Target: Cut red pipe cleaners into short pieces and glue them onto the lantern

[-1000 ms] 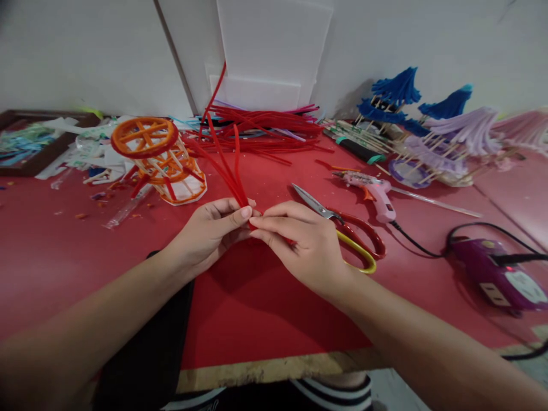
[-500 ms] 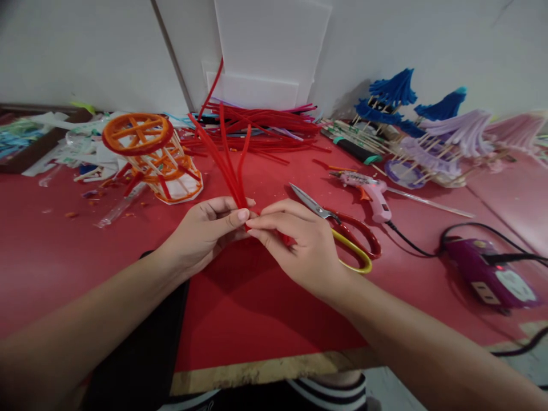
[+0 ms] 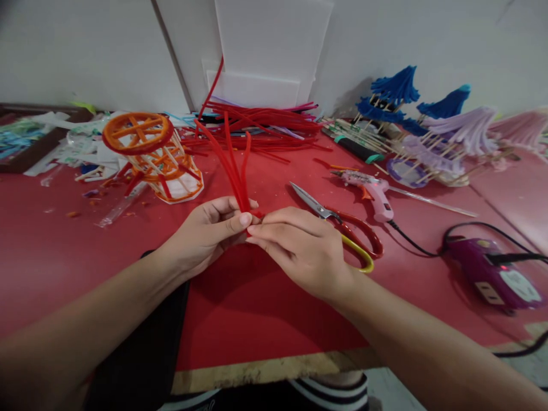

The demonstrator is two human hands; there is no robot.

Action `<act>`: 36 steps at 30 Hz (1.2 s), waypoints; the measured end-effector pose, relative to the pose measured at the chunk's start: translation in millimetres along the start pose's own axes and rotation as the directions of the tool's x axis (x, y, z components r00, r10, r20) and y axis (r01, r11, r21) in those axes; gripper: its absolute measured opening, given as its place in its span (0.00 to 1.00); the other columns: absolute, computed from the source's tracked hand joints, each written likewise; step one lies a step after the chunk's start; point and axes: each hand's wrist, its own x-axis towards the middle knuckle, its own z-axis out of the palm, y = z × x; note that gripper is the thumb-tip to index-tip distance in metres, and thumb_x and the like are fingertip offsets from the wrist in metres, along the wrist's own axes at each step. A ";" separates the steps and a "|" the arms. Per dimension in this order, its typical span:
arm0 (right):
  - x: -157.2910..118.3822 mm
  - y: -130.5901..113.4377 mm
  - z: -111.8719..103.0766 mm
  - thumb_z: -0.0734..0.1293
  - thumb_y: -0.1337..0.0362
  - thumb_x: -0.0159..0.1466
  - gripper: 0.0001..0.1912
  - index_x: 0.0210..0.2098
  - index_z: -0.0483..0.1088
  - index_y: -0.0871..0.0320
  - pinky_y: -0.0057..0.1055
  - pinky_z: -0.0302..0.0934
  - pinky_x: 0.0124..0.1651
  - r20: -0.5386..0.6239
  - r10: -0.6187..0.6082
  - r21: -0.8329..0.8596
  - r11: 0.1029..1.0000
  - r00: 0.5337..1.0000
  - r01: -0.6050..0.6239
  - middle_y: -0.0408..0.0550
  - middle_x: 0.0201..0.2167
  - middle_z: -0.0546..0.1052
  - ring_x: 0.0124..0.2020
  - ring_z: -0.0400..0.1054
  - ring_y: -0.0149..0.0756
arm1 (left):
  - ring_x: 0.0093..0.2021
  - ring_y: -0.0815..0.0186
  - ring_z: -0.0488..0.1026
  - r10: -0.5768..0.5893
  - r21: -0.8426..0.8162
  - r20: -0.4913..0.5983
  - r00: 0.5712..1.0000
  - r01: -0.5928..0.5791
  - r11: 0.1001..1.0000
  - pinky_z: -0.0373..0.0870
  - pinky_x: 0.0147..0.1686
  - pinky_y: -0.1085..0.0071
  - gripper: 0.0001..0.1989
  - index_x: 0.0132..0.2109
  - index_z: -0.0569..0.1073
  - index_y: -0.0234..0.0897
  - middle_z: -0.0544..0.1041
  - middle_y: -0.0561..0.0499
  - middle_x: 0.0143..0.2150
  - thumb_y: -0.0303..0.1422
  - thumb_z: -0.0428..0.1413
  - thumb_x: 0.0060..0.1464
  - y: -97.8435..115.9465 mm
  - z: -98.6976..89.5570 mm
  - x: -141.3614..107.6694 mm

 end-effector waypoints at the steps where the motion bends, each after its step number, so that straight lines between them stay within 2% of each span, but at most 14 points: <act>1: 0.2 -0.5 -0.2 0.70 0.71 0.62 0.06 0.38 0.75 0.54 0.27 0.73 0.41 -0.005 0.006 0.008 1.000 1.000 -0.006 0.45 0.34 0.81 0.35 0.77 0.30 | 0.27 0.74 0.76 0.001 -0.004 0.009 1.000 -0.001 1.000 0.75 0.33 0.78 0.15 0.31 0.74 0.31 0.78 0.55 0.26 0.32 0.72 0.39 0.0 -0.1 -0.1; 8: 3.5 -0.7 -1.6 0.71 0.68 0.62 0.06 0.36 0.73 0.49 0.30 0.72 0.39 0.019 0.102 0.065 0.992 0.995 -0.103 0.41 0.32 0.81 0.34 0.76 0.33 | 0.28 0.75 0.76 0.035 -0.014 0.023 0.999 -0.035 0.999 0.73 0.33 0.79 0.14 0.32 0.74 0.32 0.79 0.55 0.27 0.31 0.71 0.41 -2.5 -0.8 -0.5; 12: 2.0 2.8 -0.6 0.73 0.64 0.60 0.07 0.37 0.72 0.52 0.32 0.71 0.38 -0.002 0.163 0.079 0.984 0.987 -0.162 0.43 0.31 0.80 0.33 0.76 0.34 | 0.29 0.73 0.76 0.064 0.008 0.020 0.998 -0.064 0.998 0.73 0.35 0.77 0.15 0.31 0.74 0.34 0.79 0.55 0.27 0.33 0.71 0.40 -2.1 -0.7 -1.1; 14: 1.0 3.8 -0.1 0.73 0.65 0.60 0.07 0.37 0.71 0.53 0.31 0.71 0.38 -0.010 0.158 0.093 0.983 0.987 -0.157 0.42 0.31 0.79 0.33 0.75 0.33 | 0.30 0.73 0.76 0.060 0.006 0.021 0.998 -0.061 0.998 0.73 0.35 0.76 0.15 0.31 0.74 0.34 0.79 0.55 0.27 0.34 0.72 0.40 -1.3 -0.7 -1.1; 20: 1.1 2.1 -0.8 0.73 0.66 0.60 0.08 0.38 0.70 0.52 0.28 0.72 0.37 0.012 0.046 0.093 0.995 0.999 -0.047 0.42 0.32 0.80 0.33 0.76 0.32 | 0.28 0.73 0.75 0.054 0.015 0.011 0.998 -0.054 0.998 0.71 0.32 0.77 0.17 0.33 0.73 0.35 0.78 0.57 0.26 0.33 0.72 0.39 -1.1 -0.3 -0.9; 23: 0.3 0.9 0.0 0.73 0.66 0.60 0.08 0.37 0.70 0.53 0.27 0.72 0.37 -0.016 0.068 0.086 0.994 0.998 -0.067 0.43 0.32 0.81 0.33 0.77 0.32 | 0.26 0.75 0.74 0.074 0.041 0.027 0.997 -0.075 0.996 0.70 0.31 0.79 0.17 0.35 0.72 0.35 0.78 0.57 0.25 0.33 0.71 0.40 -1.1 0.6 -1.2; 27: -1.9 -0.1 2.6 0.72 0.65 0.61 0.06 0.35 0.70 0.53 0.27 0.71 0.34 -0.029 0.155 0.098 0.984 0.987 -0.151 0.41 0.31 0.81 0.31 0.77 0.32 | 0.25 0.76 0.73 0.090 0.075 0.032 0.995 -0.092 0.993 0.69 0.30 0.80 0.18 0.37 0.72 0.35 0.78 0.58 0.25 0.33 0.71 0.42 -0.2 1.3 -1.7; 31: -1.3 0.3 2.7 0.72 0.64 0.60 0.05 0.32 0.71 0.54 0.27 0.69 0.35 0.011 0.233 0.132 0.964 0.972 -0.232 0.41 0.30 0.80 0.31 0.76 0.31 | 0.26 0.75 0.75 0.112 0.057 0.026 0.993 -0.114 0.992 0.70 0.31 0.79 0.19 0.38 0.70 0.37 0.78 0.59 0.24 0.32 0.70 0.42 -0.3 0.5 -1.4; 36: 0.4 -0.1 0.0 0.72 0.63 0.60 0.04 0.32 0.73 0.55 0.26 0.69 0.34 0.148 0.280 0.249 0.918 0.948 -0.310 0.43 0.29 0.80 0.29 0.74 0.30 | 0.29 0.72 0.77 0.144 0.043 -0.038 0.989 -0.143 0.989 0.71 0.32 0.78 0.22 0.39 0.68 0.39 0.76 0.60 0.23 0.32 0.71 0.40 -1.7 0.3 -1.2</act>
